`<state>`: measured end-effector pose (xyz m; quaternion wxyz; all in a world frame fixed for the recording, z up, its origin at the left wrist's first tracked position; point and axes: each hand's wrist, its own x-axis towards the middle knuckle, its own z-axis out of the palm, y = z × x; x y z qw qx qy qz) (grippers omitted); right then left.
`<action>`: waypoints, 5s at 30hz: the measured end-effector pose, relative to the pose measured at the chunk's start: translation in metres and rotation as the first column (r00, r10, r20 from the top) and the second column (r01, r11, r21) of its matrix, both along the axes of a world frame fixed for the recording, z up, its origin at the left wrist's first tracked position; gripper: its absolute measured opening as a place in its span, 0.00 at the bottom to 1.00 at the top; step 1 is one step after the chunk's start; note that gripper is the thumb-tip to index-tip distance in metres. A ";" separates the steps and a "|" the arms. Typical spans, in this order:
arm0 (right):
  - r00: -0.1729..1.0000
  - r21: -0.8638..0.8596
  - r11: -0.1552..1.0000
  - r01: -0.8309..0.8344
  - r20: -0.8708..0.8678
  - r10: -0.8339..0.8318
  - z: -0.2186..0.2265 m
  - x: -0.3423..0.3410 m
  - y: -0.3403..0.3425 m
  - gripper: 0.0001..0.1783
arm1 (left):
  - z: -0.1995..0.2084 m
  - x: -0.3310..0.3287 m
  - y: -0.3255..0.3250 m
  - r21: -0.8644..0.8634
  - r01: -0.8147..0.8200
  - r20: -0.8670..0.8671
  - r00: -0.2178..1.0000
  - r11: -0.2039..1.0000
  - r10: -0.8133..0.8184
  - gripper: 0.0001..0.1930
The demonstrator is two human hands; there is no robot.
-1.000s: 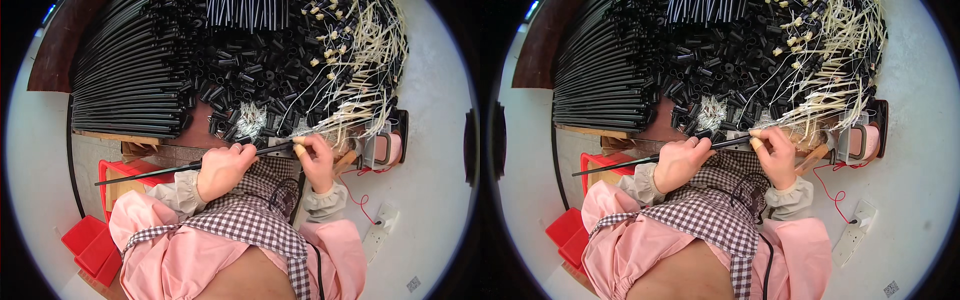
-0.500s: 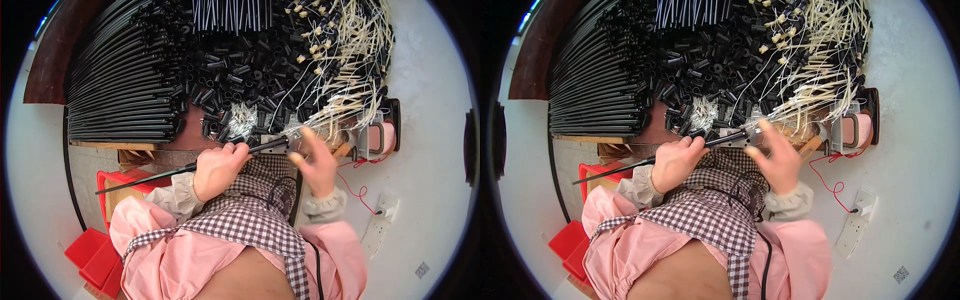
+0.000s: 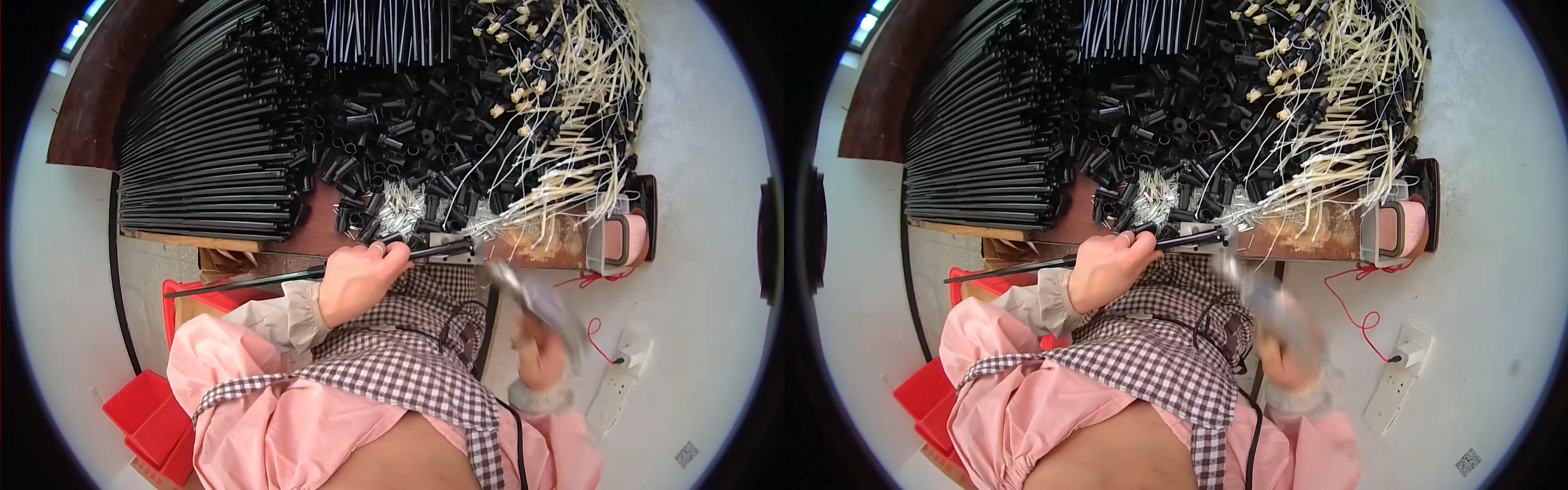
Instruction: Assembling components by connecting wires to rods at a workbench.
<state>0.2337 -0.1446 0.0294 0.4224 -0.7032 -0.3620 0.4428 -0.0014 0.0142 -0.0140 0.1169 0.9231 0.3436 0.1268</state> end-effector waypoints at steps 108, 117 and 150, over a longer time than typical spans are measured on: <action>0.710 0.549 0.461 -0.697 0.435 0.554 0.068 -0.062 0.109 0.09 | 0.093 -0.027 -0.025 -0.685 0.512 0.618 0.785 0.518 0.042 0.13; 0.650 0.563 0.401 -0.723 0.358 0.670 0.060 -0.067 0.101 0.12 | 0.087 -0.076 0.018 -0.704 0.414 0.482 0.875 0.577 -0.040 0.18; 0.821 0.766 0.354 0.536 -0.377 -0.428 0.073 0.015 0.054 0.20 | 0.141 -0.080 0.049 0.095 0.274 0.358 0.888 0.957 -0.290 0.22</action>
